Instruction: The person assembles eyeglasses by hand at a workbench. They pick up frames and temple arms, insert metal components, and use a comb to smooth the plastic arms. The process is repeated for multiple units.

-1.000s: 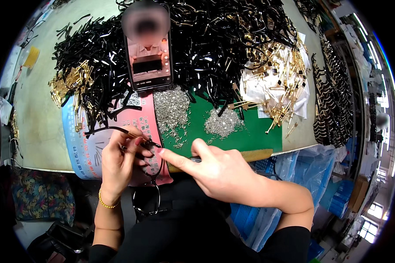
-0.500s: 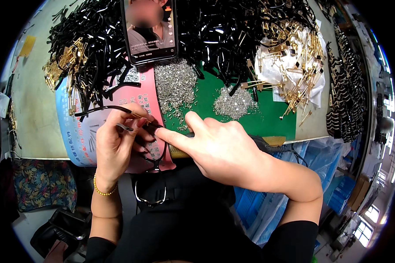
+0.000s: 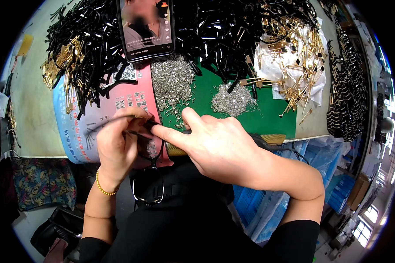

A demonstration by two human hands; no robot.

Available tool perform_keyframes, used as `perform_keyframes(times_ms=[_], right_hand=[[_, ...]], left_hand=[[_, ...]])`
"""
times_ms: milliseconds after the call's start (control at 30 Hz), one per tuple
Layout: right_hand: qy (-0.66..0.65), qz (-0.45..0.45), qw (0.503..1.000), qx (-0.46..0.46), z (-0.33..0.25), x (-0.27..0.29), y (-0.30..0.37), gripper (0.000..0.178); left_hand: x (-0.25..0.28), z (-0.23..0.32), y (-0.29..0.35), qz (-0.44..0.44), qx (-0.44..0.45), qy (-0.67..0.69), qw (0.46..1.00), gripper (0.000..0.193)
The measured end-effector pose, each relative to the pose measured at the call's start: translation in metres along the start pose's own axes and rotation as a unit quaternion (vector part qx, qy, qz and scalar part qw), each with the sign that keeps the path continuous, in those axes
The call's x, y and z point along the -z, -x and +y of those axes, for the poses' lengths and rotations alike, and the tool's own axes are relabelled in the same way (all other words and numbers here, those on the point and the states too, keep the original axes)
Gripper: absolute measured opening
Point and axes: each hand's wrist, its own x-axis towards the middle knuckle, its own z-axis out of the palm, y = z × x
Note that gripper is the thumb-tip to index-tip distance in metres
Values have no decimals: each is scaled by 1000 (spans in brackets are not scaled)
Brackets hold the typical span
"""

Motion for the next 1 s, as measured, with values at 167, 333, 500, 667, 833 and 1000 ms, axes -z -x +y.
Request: perform_keyframes(times_ms=[167,333,500,667,833,1000], right_hand=[[26,65,998,-8,-3,-9,2,62],[48,111,993,-6,-4,-17,0,63],[66,103,992,-9,-6,-17,-1,64],[197,171,963,59,0,-22,-4,52],[196,177,963,61,10,-24,-14,44],[135,149,979,27,2,-17,-13,39]], left_hand=[[3,7,-5,-12,73,57,996,17],[5,7,-4,-13,134,110,985,15],[4,9,-5,-13,126,113,986,15],[5,9,-7,-18,105,108,988,14],[5,8,-8,-28,107,109,988,12],[6,8,-11,-30,94,110,989,10]])
